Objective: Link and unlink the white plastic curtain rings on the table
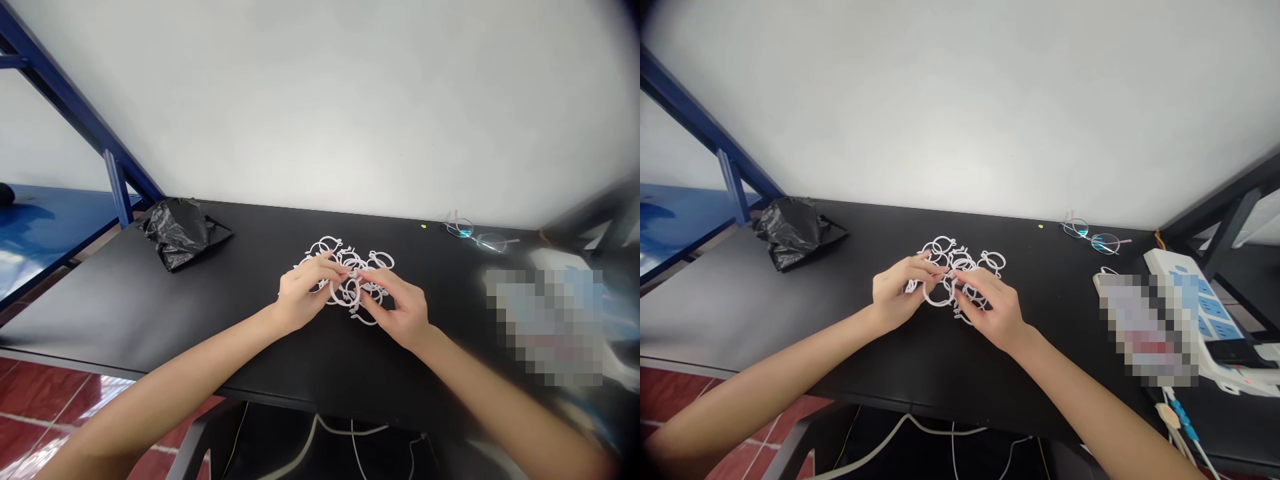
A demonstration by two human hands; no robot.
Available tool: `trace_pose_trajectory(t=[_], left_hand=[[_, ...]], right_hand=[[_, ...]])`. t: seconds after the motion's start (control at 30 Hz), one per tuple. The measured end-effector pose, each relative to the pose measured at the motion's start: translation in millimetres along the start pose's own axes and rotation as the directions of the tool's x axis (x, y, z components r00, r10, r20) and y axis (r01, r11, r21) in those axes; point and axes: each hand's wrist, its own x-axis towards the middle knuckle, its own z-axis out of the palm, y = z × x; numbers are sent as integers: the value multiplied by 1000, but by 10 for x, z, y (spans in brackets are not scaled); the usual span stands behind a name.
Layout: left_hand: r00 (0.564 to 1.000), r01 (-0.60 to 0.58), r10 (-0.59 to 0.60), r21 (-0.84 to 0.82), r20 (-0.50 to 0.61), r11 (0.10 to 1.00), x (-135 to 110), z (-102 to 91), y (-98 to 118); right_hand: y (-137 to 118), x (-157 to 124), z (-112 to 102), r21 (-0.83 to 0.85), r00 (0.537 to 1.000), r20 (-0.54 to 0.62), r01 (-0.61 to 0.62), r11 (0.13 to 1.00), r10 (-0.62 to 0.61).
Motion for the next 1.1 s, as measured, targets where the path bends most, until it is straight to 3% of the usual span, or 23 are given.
trace_pose_trajectory(t=[0.2, 0.33, 0.43, 0.5, 0.57, 0.63, 0.7, 0.8, 0.87, 0.97, 1.1], left_hand=[[978, 208, -210, -154, -2, 966, 14, -10, 15], [868, 487, -488, -353, 94, 799, -4, 13, 44], [839, 542, -503, -372, 205, 753, 17, -1, 34], [859, 511, -454, -328, 238, 795, 41, -30, 24], [896, 437, -395, -241, 203, 866, 55, -60, 27], [938, 329, -308, -131, 157, 935, 54, -74, 41], [969, 178, -172, -16, 177, 984, 38, -69, 54], [961, -54, 14, 137, 276, 989, 3, -49, 42], [951, -148, 96, 162, 292, 976, -19, -48, 14], [952, -226, 192, 125, 239, 966, -41, -64, -33], [952, -256, 227, 127, 205, 958, -61, -60, -44]], right_hand=[[-15, -37, 11, 201, 968, 8, -248, 948, 251], [-2, -39, 22, 219, 958, 61, -286, 933, 279], [2, -33, 23, 203, 964, 30, -263, 943, 263], [10, -33, 19, 165, 968, -39, -240, 957, 249], [12, -32, 13, 113, 973, -104, -195, 974, 207], [-9, -27, 15, 67, 982, -127, -133, 989, 141], [-61, -19, 28, 41, 992, -99, -68, 997, 71], [-168, -14, 61, 63, 999, -41, 18, 998, -16], [-229, -17, 78, 99, 998, -5, 65, 993, -65], [-284, -25, 89, 137, 994, 37, 95, 986, -101], [-320, -37, 97, 162, 995, 34, 91, 983, -97]])
